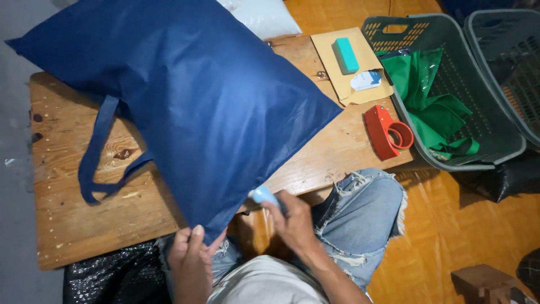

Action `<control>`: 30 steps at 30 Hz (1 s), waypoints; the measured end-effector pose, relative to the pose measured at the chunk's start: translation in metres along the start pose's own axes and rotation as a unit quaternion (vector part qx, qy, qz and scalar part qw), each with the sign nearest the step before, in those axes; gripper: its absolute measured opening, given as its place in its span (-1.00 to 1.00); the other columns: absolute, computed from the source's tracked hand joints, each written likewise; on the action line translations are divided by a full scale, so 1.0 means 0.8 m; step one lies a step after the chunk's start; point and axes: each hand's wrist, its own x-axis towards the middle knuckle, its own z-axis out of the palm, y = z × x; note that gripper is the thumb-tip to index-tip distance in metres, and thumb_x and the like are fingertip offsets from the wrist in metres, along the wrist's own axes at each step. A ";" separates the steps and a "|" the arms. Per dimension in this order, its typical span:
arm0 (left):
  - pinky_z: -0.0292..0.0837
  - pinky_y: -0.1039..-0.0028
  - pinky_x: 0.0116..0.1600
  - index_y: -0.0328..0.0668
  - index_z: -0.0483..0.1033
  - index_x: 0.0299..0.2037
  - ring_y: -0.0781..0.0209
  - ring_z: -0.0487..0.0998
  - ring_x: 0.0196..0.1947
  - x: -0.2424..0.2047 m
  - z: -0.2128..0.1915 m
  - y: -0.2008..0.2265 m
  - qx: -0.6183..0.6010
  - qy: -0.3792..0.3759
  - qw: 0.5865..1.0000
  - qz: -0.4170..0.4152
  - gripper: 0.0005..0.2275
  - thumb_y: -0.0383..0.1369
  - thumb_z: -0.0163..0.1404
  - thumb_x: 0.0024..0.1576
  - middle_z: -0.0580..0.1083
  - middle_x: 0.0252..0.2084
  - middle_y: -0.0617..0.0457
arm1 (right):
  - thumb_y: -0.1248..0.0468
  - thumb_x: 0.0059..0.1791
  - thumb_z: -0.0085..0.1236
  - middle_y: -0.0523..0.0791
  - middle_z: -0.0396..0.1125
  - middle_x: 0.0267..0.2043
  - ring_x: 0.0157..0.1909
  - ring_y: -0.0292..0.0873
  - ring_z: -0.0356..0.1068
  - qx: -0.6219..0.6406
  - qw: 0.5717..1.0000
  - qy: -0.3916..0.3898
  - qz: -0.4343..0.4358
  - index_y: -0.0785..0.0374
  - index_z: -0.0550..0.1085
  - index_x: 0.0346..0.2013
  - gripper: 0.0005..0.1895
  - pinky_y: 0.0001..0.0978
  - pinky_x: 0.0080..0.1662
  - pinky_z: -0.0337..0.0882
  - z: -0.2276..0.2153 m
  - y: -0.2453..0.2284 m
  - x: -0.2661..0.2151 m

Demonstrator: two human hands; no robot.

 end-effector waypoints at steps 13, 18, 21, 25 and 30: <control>0.41 0.08 0.21 -0.40 0.40 0.01 -0.03 0.53 -0.02 -0.008 0.022 -0.019 -0.193 -0.093 0.976 -0.029 -0.85 -0.51 -0.14 0.30 0.49 -0.07 -0.18 | 0.36 -0.02 0.12 -0.07 0.33 -0.49 -0.53 -0.11 0.27 0.044 0.994 -0.079 -0.055 0.32 0.46 -0.39 -0.92 -0.28 -0.42 0.34 0.007 -0.082 -0.026; 0.25 -0.17 0.42 -0.55 0.20 0.25 -0.56 0.40 0.27 -0.019 0.054 0.007 -0.115 0.012 0.991 -0.072 -0.65 -0.51 -0.31 0.28 0.35 0.21 -0.43 | 0.37 -0.06 0.12 -0.04 0.38 -0.51 -0.59 -0.16 0.24 0.056 0.997 -0.042 -0.041 0.39 0.50 -0.31 -0.89 -0.34 -0.51 0.31 -0.012 -0.081 -0.007; 0.43 0.26 0.02 -0.46 0.35 0.06 0.04 0.51 -0.13 -0.006 0.021 -0.034 -0.118 -0.074 0.990 0.023 -0.82 -0.49 -0.18 0.33 0.48 -0.11 -0.21 | 0.38 -0.03 0.14 -0.03 0.41 -0.39 -0.55 -0.17 0.27 0.083 0.985 -0.105 -0.110 0.41 0.51 -0.33 -0.90 -0.39 -0.48 0.34 -0.006 -0.116 -0.017; 0.25 -0.15 0.38 -0.41 0.09 0.36 -0.56 0.42 0.22 -0.016 0.043 0.006 -0.081 0.010 0.996 -0.041 -0.55 -0.50 -0.29 0.22 0.31 0.23 -0.37 | 0.39 -0.05 0.14 -0.07 0.31 -0.55 -0.62 -0.18 0.22 0.019 0.999 -0.016 -0.037 0.34 0.48 -0.39 -0.95 -0.34 -0.56 0.29 0.005 -0.056 -0.007; 0.29 -0.28 0.37 -0.42 0.38 0.17 -0.33 0.52 0.18 -0.005 0.016 -0.030 -0.179 -0.123 0.974 0.069 -0.74 -0.49 -0.18 0.32 0.52 0.11 -0.31 | 0.28 0.01 0.11 -0.15 0.35 -0.56 -0.64 -0.32 0.15 0.075 0.997 0.023 0.012 0.28 0.51 -0.36 -0.87 -0.55 -0.64 0.19 -0.009 -0.038 0.001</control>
